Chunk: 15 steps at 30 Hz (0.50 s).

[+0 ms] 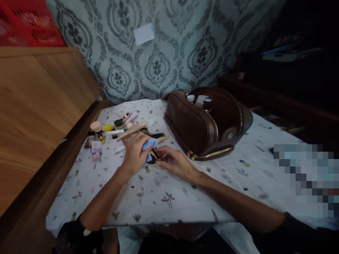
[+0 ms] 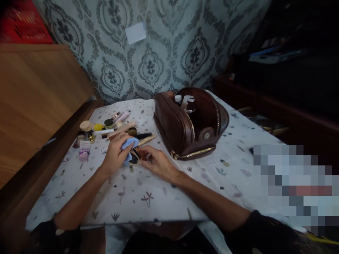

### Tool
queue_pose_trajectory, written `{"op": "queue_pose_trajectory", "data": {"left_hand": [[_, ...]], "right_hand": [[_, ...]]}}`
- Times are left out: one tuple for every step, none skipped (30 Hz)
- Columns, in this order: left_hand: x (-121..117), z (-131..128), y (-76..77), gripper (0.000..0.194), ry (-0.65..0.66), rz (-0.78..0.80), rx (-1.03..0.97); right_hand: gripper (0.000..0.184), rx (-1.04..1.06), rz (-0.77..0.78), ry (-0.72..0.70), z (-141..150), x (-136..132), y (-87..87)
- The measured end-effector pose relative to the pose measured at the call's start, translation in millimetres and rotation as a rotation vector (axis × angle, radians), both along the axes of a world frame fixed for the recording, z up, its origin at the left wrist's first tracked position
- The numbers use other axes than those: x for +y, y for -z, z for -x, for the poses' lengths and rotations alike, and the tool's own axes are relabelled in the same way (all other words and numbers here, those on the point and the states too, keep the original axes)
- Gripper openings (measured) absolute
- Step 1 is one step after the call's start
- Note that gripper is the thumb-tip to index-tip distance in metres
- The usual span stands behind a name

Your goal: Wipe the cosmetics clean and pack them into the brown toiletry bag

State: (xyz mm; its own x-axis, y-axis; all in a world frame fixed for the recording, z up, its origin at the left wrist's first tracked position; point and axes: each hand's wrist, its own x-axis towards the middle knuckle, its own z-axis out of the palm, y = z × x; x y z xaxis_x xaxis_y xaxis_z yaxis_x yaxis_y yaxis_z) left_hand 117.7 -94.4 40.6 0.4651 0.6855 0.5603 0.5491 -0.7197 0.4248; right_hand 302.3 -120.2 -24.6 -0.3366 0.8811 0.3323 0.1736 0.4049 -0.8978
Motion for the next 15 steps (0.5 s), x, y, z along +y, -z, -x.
{"op": "queue_pose_trajectory", "data": {"left_hand": [[0.2,-1.6,2.7,0.017,0.017,-0.012,-0.022],[0.2,-3.3,5.1,0.017,0.036,-0.025,-0.031],[0.1,-4.9,7.0,0.017,0.057,-0.037,-0.027],[0.0,-6.3,8.3,0.018,0.076,-0.047,-0.011],[0.1,-7.2,9.1,0.020,0.092,-0.057,0.011],[0.6,-7.3,9.5,0.021,0.103,-0.067,0.036],[1.4,-6.3,9.5,0.022,0.105,-0.074,0.059],[2.6,-4.1,9.5,0.023,0.098,-0.076,0.079],[4.2,-0.6,9.5,0.024,0.085,-0.071,0.093],[6.2,4.0,9.8,0.023,0.070,-0.058,0.098],[8.4,9.4,10.4,0.023,0.056,-0.039,0.091],[10.8,15.3,11.4,0.022,0.044,-0.014,0.074],[13.3,21.3,12.8,0.021,0.034,0.013,0.047],[15.9,26.8,14.5,0.019,0.029,0.040,0.015],[18.3,31.6,16.4,0.019,0.023,0.068,-0.017]], "right_hand": [[0.031,-0.004,-0.012,0.002,0.1,-0.4,-1.1],[0.029,-0.014,-0.021,0.006,0.3,-0.7,-2.0],[0.028,-0.029,-0.025,0.011,0.6,-0.9,-2.5],[0.027,-0.043,-0.023,0.017,0.9,-0.9,-2.8],[0.026,-0.053,-0.015,0.020,1.2,-0.7,-2.7],[0.025,-0.054,-0.003,0.021,1.4,-0.4,-2.4],[0.023,-0.046,0.012,0.019,1.6,0.0,-2.0],[0.022,-0.033,0.030,0.014,1.6,0.6,-1.7],[0.022,-0.016,0.047,0.009,1.7,1.3,-1.5],[0.023,0.001,0.064,0.004,1.6,1.9,-1.6],[0.024,0.016,0.079,-0.001,1.5,2.4,-2.0],[0.025,0.031,0.090,-0.006,1.3,2.9,-2.5],[0.026,0.044,0.098,-0.014,0.9,3.2,-3.1],[0.026,0.055,0.103,-0.022,0.4,3.4,-3.7],[0.027,0.062,0.105,-0.028,-0.2,3.6,-4.2]]}}
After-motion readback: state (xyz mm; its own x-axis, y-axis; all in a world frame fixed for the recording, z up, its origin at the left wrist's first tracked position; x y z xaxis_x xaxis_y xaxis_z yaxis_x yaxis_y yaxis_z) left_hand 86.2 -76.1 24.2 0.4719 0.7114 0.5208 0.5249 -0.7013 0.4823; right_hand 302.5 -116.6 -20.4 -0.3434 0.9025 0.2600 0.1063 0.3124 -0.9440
